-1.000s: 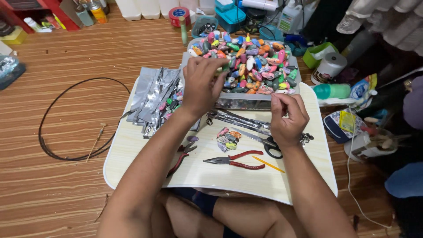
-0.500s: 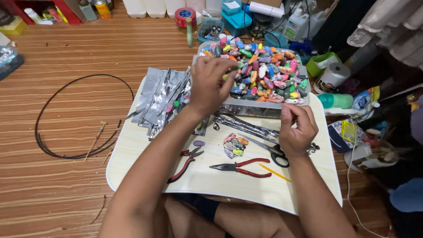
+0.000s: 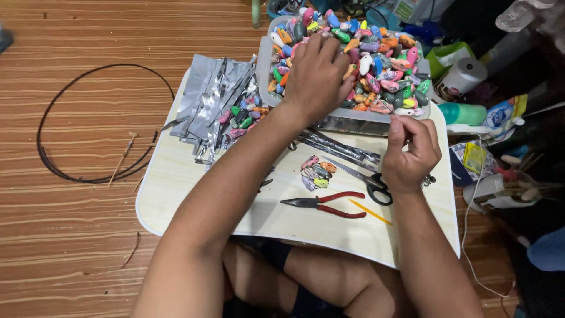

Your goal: Assembling small colorful fishing lures using pliers and scissors

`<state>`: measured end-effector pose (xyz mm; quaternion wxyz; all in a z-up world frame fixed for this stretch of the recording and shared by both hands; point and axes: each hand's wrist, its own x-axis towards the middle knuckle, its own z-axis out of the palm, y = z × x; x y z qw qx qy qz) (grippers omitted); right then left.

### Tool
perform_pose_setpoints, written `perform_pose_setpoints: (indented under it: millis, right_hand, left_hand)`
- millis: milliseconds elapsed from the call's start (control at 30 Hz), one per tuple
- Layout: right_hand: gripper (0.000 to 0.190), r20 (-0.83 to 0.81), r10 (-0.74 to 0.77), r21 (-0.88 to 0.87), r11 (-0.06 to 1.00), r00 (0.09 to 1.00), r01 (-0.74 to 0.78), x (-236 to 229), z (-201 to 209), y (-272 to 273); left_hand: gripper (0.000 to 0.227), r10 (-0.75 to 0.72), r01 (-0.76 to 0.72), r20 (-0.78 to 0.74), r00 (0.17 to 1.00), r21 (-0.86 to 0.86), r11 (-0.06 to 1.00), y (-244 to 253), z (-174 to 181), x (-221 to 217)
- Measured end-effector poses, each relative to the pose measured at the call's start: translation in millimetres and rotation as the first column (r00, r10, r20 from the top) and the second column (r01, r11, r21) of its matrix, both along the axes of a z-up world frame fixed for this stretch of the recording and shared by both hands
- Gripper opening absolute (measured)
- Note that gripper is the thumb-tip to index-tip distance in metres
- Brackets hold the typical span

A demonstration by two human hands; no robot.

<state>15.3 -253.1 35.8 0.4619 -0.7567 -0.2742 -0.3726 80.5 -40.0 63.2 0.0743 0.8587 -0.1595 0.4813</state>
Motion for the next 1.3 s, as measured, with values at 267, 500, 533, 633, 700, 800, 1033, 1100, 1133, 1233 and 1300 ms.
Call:
perform_pose_setpoints:
  millis: [267, 500, 533, 633, 700, 800, 1033, 1100, 1133, 1233, 1300]
  right_hand:
    - [0.006, 0.002, -0.009, 0.008, 1.0, 1.0, 0.009, -1, 1, 1]
    - [0.005, -0.02, -0.008, 0.024, 1.0, 1.0, 0.009, -1, 0, 1]
    - [0.005, -0.02, -0.009, 0.024, 1.0, 1.0, 0.009, 0, 0, 0]
    - [0.007, -0.018, -0.009, 0.015, 1.0, 1.0, 0.009, 0, 1, 0]
    - [0.005, -0.012, -0.016, 0.012, 1.0, 1.0, 0.016, 0, 2, 1]
    - [0.007, -0.008, -0.01, 0.002, 1.0, 1.0, 0.01, 2, -2, 0]
    - [0.005, -0.037, -0.014, 0.017, 1.0, 0.999, 0.015, -2, 1, 2]
    - [0.004, -0.038, -0.022, 0.012, 1.0, 0.999, 0.023, -2, 1, 2]
    - [0.004, -0.038, -0.023, 0.013, 1.0, 0.999, 0.023, -1, 1, 2]
    - [0.005, -0.024, -0.023, 0.004, 1.0, 0.999, 0.023, -1, 1, 1]
    - [0.007, -0.035, -0.014, 0.01, 1.0, 0.999, 0.015, -2, 2, 2]
  left_hand:
    - [0.014, -0.128, 0.08, -0.121, 0.984, -0.346, 0.935, 5, 4, -5]
    - [0.016, -0.194, 0.059, -0.234, 0.953, -0.482, 0.874, 19, 10, 7]
    - [0.016, -0.194, 0.06, -0.233, 0.953, -0.483, 0.874, 24, 15, 5]
    - [0.014, -0.196, 0.087, -0.159, 0.968, -0.519, 0.851, 37, 24, -2]
    - [0.017, -0.231, 0.102, -0.164, 0.959, -0.559, 0.823, 47, 26, -6]
    - [0.035, -0.339, 0.184, -0.152, 0.928, -0.604, 0.776, 60, 13, -5]
    - [0.026, -0.269, 0.104, -0.251, 0.93, -0.521, 0.847, 54, 5, -18]
    - [0.03, -0.281, 0.124, -0.237, 0.93, -0.518, 0.846, 52, 10, -21]
    - [0.03, -0.281, 0.124, -0.237, 0.93, -0.518, 0.846, 53, 10, -20]
    - [0.043, -0.34, 0.186, -0.29, 0.895, -0.449, 0.874, 50, 7, -14]
    - [0.032, -0.266, 0.202, -0.302, 0.915, -0.228, 0.953, 47, 3, -12]
